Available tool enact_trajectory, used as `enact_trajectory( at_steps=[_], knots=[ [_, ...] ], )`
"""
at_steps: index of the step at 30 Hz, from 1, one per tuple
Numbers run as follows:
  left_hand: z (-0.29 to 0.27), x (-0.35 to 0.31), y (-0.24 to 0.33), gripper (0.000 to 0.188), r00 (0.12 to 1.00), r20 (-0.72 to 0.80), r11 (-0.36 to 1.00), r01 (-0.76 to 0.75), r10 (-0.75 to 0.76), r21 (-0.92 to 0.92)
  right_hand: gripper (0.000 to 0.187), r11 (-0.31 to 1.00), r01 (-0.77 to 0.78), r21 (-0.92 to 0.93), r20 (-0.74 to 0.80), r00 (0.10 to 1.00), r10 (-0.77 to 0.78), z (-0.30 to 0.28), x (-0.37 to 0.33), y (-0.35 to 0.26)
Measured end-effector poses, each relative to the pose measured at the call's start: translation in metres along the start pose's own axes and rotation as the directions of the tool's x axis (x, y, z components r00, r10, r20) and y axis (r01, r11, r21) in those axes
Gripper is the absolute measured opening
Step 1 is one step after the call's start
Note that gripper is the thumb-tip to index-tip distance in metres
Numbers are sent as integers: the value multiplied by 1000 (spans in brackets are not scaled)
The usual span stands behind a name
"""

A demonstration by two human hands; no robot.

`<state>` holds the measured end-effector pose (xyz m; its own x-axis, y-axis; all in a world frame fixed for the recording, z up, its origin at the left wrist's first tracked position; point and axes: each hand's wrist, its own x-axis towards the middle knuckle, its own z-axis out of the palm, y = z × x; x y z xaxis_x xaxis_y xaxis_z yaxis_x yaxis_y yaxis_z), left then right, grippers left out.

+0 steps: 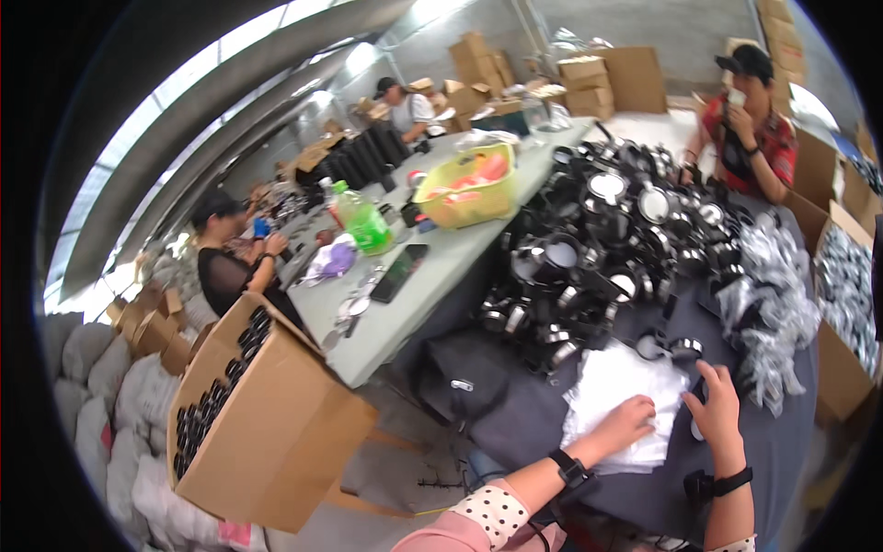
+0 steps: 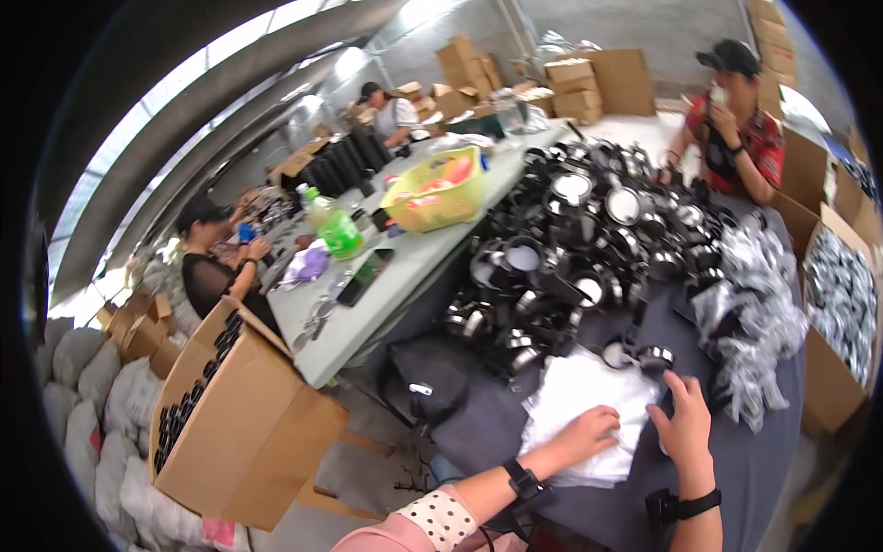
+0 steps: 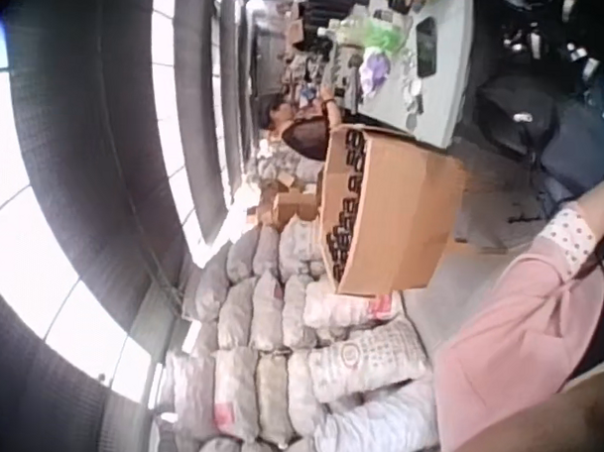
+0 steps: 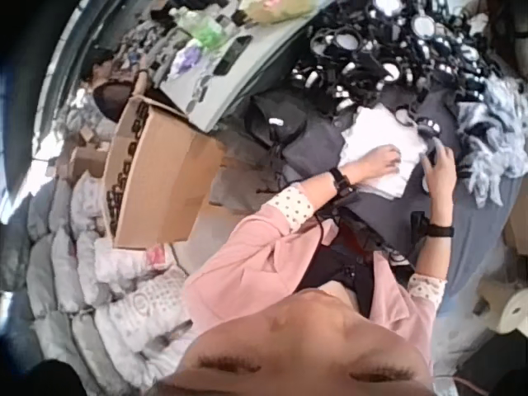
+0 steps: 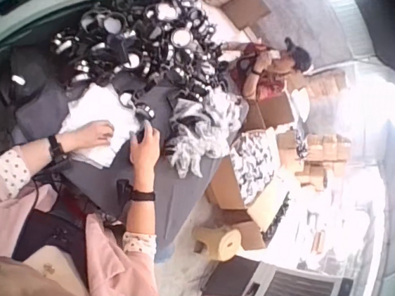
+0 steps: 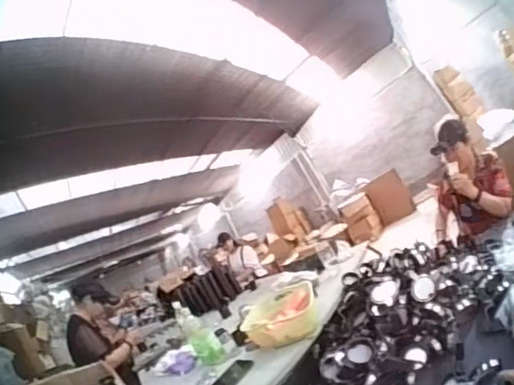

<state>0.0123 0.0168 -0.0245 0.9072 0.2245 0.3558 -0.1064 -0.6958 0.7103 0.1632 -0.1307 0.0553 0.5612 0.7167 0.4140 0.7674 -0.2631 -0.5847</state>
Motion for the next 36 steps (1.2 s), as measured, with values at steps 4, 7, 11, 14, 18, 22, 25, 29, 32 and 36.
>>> enact_trajectory(
  at_steps=[4, 7, 11, 14, 18, 22, 25, 29, 32, 36],
  knots=[
    [-11, -13, 2, 19, 992, 9, 991, 125, -125, -45, 18, 984, 1, 179, -79, 997, 13, 15, 6, 9],
    [-17, -16, -9, 20, 998, -24, 999, 54, -54, -7, 20, 913, -85, 399, -153, 975, 158, -9, -7, 5],
    [-29, -7, -1, 23, 998, 35, 999, 54, -54, 4, 29, 832, -211, 513, -186, 919, 348, -50, -56, 26],
    [-31, -5, 2, 22, 1000, -15, 985, -6, 9, 174, 31, 829, -262, 494, -215, 887, 408, -69, -102, 40],
    [-28, -6, 7, 17, 999, -30, 983, 42, -37, 178, 33, 865, -349, 361, -85, 911, 403, -80, -131, 41],
    [-20, -7, 9, 13, 998, -27, 972, 60, -56, 226, 36, 937, -292, 191, -48, 951, 306, -69, -136, 41],
    [-14, -6, 14, 9, 998, -60, 957, 26, -9, 290, 38, 984, -162, -72, -57, 986, 158, -73, -129, 29],
    [-3, 1, 18, 8, 995, -83, 941, -26, 57, 338, 37, 953, -294, -77, 28, 955, 296, -79, -120, 21],
    [7, 3, 11, 10, 993, -111, 982, 49, -29, 181, 42, 944, -320, 76, 25, 947, 319, -75, -116, 26],
    [-13, 0, 17, 13, 976, -199, 977, 122, -86, 177, 39, 939, -308, 156, 104, 950, 294, -69, -99, 19]
  ],
)
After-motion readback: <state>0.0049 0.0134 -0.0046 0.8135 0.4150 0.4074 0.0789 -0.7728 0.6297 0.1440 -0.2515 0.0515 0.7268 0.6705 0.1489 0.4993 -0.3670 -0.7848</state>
